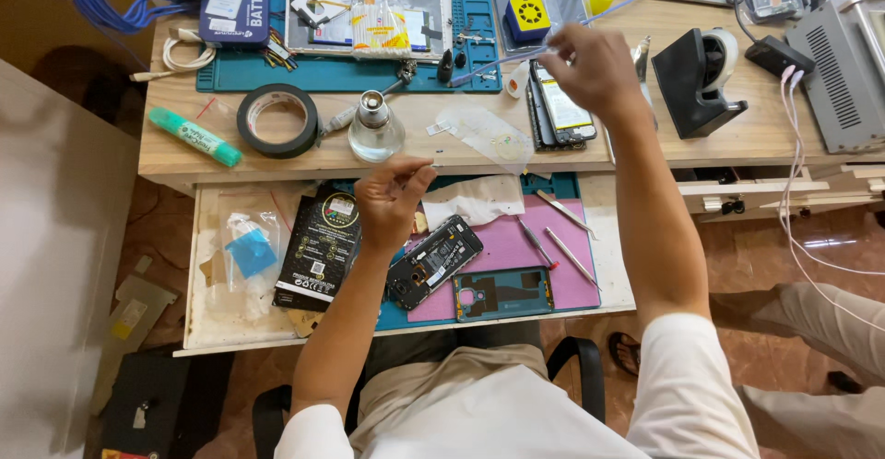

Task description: The person uses a UV light to cure adhesive on a small electronic component, then uses a metal tool to scrape residue from the component. The person repeats this process multiple times on the same component.

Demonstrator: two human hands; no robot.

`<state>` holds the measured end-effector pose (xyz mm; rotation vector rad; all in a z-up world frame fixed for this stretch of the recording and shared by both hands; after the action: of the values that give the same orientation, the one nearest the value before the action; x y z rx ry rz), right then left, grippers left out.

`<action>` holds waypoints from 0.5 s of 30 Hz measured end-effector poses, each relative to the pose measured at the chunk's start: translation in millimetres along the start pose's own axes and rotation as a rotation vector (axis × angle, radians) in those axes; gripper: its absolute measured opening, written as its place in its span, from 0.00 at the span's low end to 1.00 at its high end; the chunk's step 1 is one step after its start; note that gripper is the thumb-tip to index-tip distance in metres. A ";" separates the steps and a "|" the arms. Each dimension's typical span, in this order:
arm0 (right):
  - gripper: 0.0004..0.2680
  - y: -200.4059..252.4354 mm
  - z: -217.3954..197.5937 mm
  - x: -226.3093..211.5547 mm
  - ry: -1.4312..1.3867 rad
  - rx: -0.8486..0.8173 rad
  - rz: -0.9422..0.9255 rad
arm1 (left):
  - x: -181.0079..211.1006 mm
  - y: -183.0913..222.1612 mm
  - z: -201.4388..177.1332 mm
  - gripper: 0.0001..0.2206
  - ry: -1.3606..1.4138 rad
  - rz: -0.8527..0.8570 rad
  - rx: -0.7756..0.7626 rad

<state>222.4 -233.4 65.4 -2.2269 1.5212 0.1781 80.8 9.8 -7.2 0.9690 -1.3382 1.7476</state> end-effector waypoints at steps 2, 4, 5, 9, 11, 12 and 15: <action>0.11 -44.4 18.4 12.6 0.050 -0.077 0.152 | 1.4 -0.7 -2.3 0.05 0.014 0.018 -0.010; 0.13 -79.6 38.1 31.0 0.098 -0.156 0.299 | -0.2 -1.5 -4.6 0.05 0.027 0.036 -0.018; 0.17 -92.1 48.9 42.8 0.220 -0.219 0.351 | -3.2 -1.3 -5.6 0.05 0.038 0.029 -0.020; 0.24 -113.9 68.9 49.2 0.379 -0.433 0.516 | -8.5 -2.4 -10.8 0.04 0.006 0.023 -0.025; 0.21 -114.7 68.1 45.8 0.336 -0.440 0.512 | -7.5 -4.4 -11.3 0.04 0.013 0.017 -0.025; 0.18 -115.3 67.6 43.5 0.291 -0.438 0.513 | -6.8 -5.9 -11.8 0.04 0.022 0.019 -0.034; 0.18 -113.4 57.0 38.4 0.196 -0.335 0.426 | -4.8 -5.2 -12.7 0.05 0.024 0.000 -0.030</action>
<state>348.4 -208.1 32.8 -2.1794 2.2047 0.3762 85.8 22.8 -11.5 0.9292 -1.3454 1.7294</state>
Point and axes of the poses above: each hand's wrist, its own y-axis away from the middle knuckle, its own z-axis out of the palm, x = y × z, the point moved 4 cm from there along -y, towards the middle knuckle, and after that the axes turned 3 degrees about z, right-handed, at the moved point
